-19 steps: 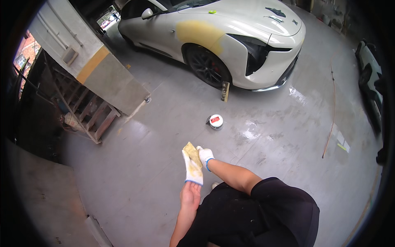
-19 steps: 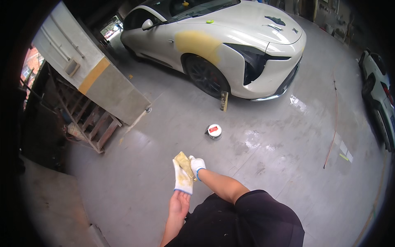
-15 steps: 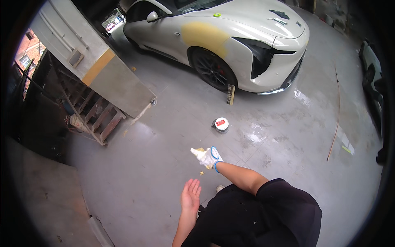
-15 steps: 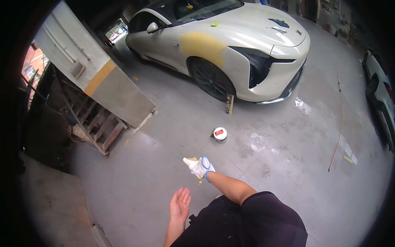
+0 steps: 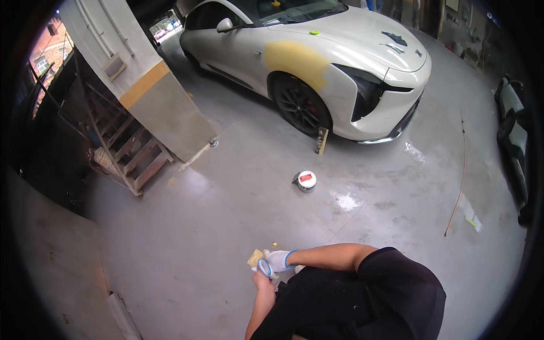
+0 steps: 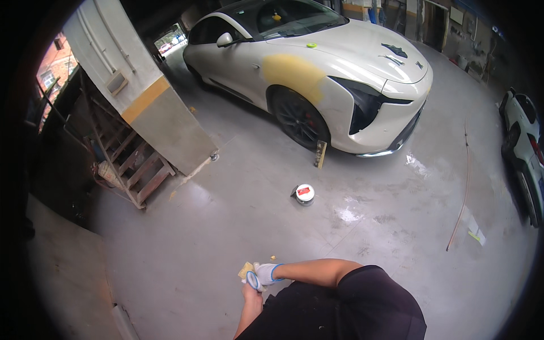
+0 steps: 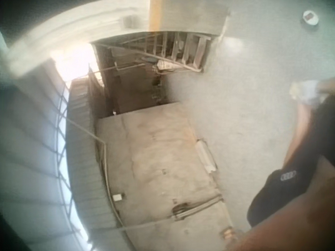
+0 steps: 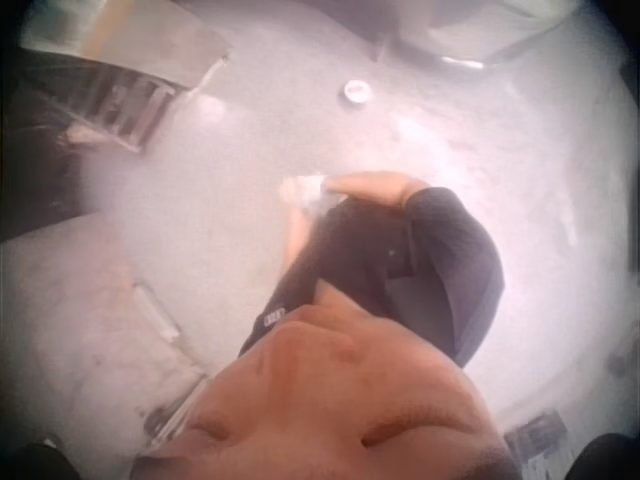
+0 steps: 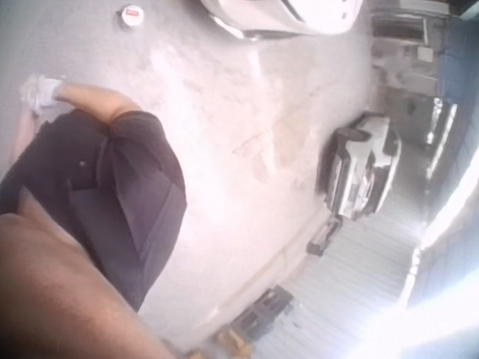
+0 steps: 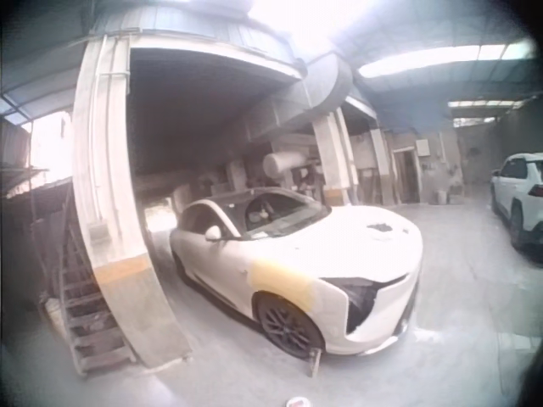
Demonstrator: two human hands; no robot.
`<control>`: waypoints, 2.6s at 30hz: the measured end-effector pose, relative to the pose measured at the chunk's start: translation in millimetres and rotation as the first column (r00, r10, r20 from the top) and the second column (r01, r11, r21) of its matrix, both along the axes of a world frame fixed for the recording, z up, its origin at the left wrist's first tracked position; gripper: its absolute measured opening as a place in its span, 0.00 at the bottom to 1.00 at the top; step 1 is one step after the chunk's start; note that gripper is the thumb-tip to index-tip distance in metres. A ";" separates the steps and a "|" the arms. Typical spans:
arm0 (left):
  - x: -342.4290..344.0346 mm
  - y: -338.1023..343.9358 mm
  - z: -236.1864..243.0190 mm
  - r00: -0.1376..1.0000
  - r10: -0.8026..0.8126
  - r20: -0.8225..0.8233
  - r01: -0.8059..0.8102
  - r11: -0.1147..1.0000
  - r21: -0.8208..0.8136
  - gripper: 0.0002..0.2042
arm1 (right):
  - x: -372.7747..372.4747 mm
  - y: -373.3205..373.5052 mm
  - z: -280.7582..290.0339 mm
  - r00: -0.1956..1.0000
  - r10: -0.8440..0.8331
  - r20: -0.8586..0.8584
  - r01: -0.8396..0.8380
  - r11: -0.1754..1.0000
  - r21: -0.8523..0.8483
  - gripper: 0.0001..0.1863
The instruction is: The person applies yellow body filler to a car's front fender using a metal spreader and a sanding block. They smooth the filler along the wheel arch, remove masking tape, and briefly walk away before returning to continue smoothing.
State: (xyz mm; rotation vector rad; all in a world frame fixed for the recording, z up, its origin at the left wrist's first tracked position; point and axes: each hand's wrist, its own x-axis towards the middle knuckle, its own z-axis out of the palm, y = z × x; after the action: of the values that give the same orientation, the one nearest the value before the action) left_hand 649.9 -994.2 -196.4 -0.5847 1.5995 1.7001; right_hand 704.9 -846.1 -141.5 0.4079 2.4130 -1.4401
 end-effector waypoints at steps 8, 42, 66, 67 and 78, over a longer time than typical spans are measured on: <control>-48.0 -13.7 -29.0 0.957 -0.286 0.053 0.279 0.955 0.101 0.18 | 28.4 -9.3 96.5 0.898 0.437 -0.055 -0.395 0.854 0.338 0.25; 92.9 411.5 40.2 0.402 -0.905 -0.142 0.852 0.426 -0.305 0.29 | 217.3 312.9 -19.1 0.571 -0.684 0.454 0.354 -0.294 -0.888 0.35; -285.9 428.8 -20.7 0.477 -0.863 -0.168 0.790 0.504 -0.349 0.24 | -182.8 396.8 -96.9 0.558 -0.663 0.498 0.772 0.196 -0.604 0.32; -305.2 430.7 -17.0 0.503 -0.851 -0.153 0.787 0.524 -0.327 0.22 | -204.1 399.7 -94.7 0.539 -0.682 0.495 0.784 0.192 -0.590 0.31; -486.1 467.6 -50.6 0.176 -0.980 0.090 0.961 0.152 -0.231 0.17 | -337.7 491.4 -193.5 -0.036 -0.842 0.538 0.986 -0.117 -0.118 0.39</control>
State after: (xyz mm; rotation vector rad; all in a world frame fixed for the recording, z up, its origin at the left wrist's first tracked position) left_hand 163.8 -526.6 -247.0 0.4774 1.6124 0.4677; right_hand 367.2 -354.7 -335.0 2.4156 1.0016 -2.0779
